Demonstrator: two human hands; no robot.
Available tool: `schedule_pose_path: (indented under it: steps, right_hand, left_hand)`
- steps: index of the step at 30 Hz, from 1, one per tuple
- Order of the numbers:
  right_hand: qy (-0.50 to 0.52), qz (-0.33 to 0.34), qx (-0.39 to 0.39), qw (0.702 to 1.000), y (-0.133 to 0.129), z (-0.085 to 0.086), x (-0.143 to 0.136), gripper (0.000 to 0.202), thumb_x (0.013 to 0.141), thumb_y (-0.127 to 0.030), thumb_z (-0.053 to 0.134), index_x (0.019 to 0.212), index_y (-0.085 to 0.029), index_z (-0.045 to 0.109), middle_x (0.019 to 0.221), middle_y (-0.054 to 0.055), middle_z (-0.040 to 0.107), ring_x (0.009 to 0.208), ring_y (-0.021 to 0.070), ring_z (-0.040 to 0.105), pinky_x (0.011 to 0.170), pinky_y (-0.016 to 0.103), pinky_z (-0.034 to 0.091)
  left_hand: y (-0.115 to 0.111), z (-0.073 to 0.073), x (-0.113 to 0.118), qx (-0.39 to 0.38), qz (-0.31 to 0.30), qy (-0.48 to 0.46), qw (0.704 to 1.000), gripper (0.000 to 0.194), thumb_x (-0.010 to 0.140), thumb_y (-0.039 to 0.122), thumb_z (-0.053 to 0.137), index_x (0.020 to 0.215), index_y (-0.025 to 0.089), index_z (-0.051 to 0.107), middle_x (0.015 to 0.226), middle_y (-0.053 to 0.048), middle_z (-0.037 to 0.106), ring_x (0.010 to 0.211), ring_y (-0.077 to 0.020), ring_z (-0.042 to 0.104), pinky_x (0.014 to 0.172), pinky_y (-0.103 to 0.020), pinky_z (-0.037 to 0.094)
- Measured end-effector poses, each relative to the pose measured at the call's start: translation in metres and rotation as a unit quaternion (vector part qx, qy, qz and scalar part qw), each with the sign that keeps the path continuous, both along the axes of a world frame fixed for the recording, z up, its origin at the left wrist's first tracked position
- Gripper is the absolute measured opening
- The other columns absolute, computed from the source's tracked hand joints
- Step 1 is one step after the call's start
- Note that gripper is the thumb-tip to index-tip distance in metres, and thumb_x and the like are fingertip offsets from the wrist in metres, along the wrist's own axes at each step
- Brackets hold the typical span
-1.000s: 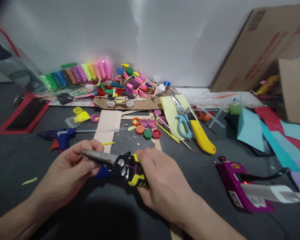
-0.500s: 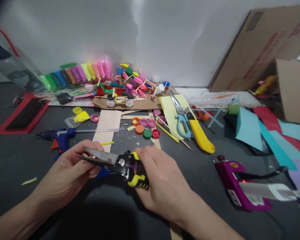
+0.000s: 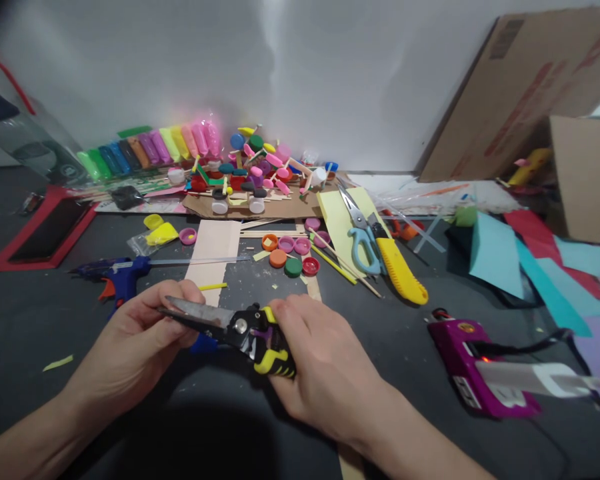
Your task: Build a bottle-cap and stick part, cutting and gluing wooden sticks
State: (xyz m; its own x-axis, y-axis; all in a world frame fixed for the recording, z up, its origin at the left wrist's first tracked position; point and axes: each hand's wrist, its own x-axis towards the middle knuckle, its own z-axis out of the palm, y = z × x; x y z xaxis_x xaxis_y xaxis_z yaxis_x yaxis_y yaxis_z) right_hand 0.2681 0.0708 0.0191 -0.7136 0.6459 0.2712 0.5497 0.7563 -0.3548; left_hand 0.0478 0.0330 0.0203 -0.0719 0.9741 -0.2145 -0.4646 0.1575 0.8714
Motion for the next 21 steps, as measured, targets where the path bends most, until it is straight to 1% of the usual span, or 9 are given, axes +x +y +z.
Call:
schedule_pose_path:
  steps: [4,7,10,12,16,21]
  right_hand:
    - [0.005,0.0,0.009,1.0,0.0009,-0.0022,-0.0001,0.028,0.076,-0.012,0.051,0.104,-0.014,0.052,0.085,0.01,0.063,0.073,0.0238,0.059,0.062,0.034,0.05]
    - [0.019,-0.007,-0.023,1.0,0.0016,-0.0024,-0.0013,0.032,0.075,-0.012,0.051,0.107,-0.015,0.051,0.087,0.008,0.063,0.075,0.0231,0.06,0.064,0.033,0.05]
    - [0.022,-0.006,-0.052,0.998,0.0015,-0.0009,-0.0022,0.036,0.075,-0.014,0.053,0.111,-0.017,0.05,0.091,0.008,0.063,0.079,0.0234,0.061,0.067,0.034,0.051]
    - [0.02,-0.003,-0.05,0.999,0.001,0.0002,-0.0024,0.036,0.076,-0.016,0.053,0.112,-0.016,0.049,0.092,0.008,0.063,0.079,0.0238,0.06,0.066,0.035,0.051]
    - [0.017,0.001,-0.039,0.999,-0.0002,0.0009,-0.0021,0.036,0.076,-0.015,0.053,0.112,-0.016,0.049,0.091,0.008,0.062,0.078,0.0243,0.059,0.065,0.035,0.05]
    - [0.013,0.002,-0.025,1.0,-0.0011,-0.0016,-0.0015,0.036,0.076,-0.014,0.052,0.111,-0.014,0.05,0.09,0.01,0.063,0.078,0.025,0.06,0.066,0.036,0.05]
  left_hand:
    - [-0.0006,-0.0041,0.0004,0.019,-0.005,0.004,1.0,0.016,0.068,0.025,0.085,0.07,0.016,0.071,0.075,0.002,0.058,0.058,-0.0049,0.048,0.053,-0.014,0.04]
    - [-0.0002,-0.0043,0.0008,0.026,-0.005,-0.016,1.0,0.014,0.069,0.024,0.084,0.072,0.017,0.072,0.072,0.002,0.056,0.059,-0.005,0.047,0.054,-0.014,0.039]
    - [-0.0001,-0.0024,0.001,0.021,-0.003,-0.033,0.999,0.014,0.069,0.024,0.084,0.071,0.018,0.072,0.075,0.002,0.057,0.058,-0.0048,0.046,0.053,-0.015,0.039]
    - [-0.0006,-0.0013,0.001,0.015,-0.004,-0.034,0.999,0.016,0.069,0.026,0.084,0.071,0.017,0.072,0.078,0.001,0.058,0.057,-0.0044,0.046,0.052,-0.015,0.039]
    - [-0.0017,-0.0021,0.0001,0.021,-0.017,-0.028,0.999,0.02,0.069,0.031,0.085,0.072,0.016,0.071,0.075,0.002,0.057,0.056,-0.004,0.047,0.052,-0.015,0.039]
    - [-0.001,-0.0066,-0.0018,0.039,-0.013,-0.003,0.999,0.018,0.071,0.027,0.083,0.069,0.016,0.069,0.077,0.002,0.057,0.062,-0.0062,0.048,0.055,-0.015,0.04]
